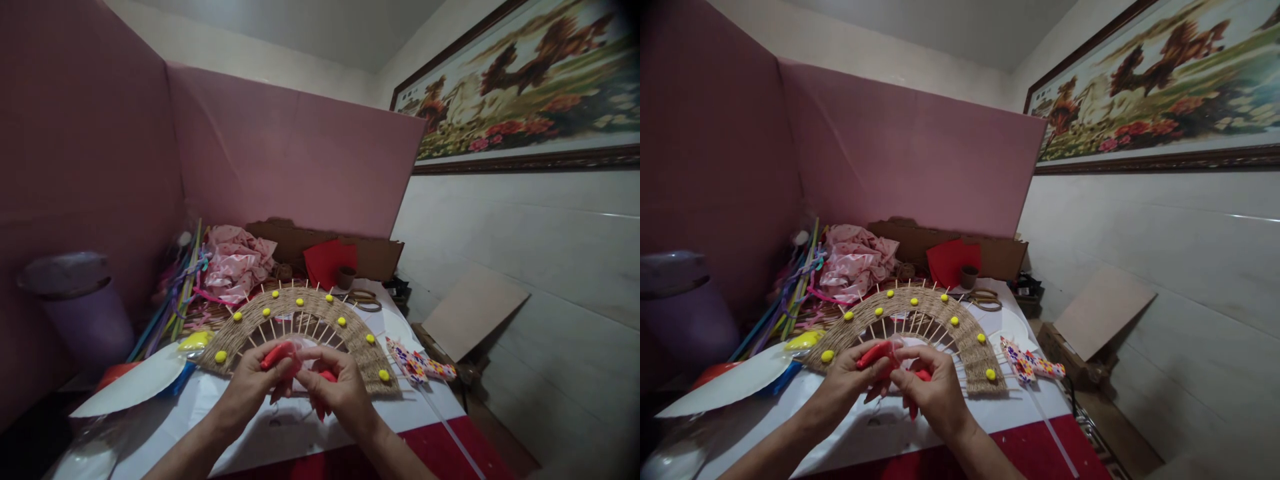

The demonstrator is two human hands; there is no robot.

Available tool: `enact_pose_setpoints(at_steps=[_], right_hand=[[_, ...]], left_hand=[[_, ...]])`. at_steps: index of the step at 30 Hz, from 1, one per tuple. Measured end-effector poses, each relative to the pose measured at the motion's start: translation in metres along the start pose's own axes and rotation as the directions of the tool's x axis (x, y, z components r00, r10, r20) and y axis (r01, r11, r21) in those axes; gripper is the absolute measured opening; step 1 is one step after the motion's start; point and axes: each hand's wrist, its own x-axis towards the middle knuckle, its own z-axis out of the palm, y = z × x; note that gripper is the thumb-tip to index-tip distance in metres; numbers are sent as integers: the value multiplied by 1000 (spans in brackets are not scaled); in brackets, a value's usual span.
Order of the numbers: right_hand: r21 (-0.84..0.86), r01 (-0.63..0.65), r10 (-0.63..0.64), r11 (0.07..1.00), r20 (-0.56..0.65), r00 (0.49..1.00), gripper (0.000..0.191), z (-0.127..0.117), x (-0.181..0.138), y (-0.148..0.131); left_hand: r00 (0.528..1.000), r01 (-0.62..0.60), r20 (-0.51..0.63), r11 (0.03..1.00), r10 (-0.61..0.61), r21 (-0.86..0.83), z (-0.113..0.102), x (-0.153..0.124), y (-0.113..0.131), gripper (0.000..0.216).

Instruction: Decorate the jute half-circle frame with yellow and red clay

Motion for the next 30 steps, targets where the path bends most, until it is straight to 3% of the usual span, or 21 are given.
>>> enact_pose_setpoints(at_steps=[4, 10, 14, 18, 24, 30], right_hand=[[-44, 34, -37, 998, -62, 997, 36, 1, -1, -2], [-84, -39, 41, 996, 24, 999, 47, 2, -3, 0], [-93, -74, 85, 993, 112, 990, 44, 3, -3, 0], [-90, -102, 115, 991, 167, 979, 40, 2, -1, -4], [-87, -25, 23, 996, -23, 999, 43, 1, -2, -7], [-137, 15, -24, 990, -69, 997, 33, 5, -3, 1]], left_hand=[[1000, 2, 18, 1000, -2, -1, -1, 0, -2, 30], [999, -24, 30, 1000, 25, -17, -1, -1, -3, 29], [1000, 4, -14, 1000, -4, -10, 2, -2, 0, 40], [999, 28, -32, 998, -26, 52, 3, -1, 2, 34], [997, -7, -81, 1000, 5, -19, -1, 2, 1, 29], [994, -25, -107, 999, 21, -29, 1, 0, 1, 29]])
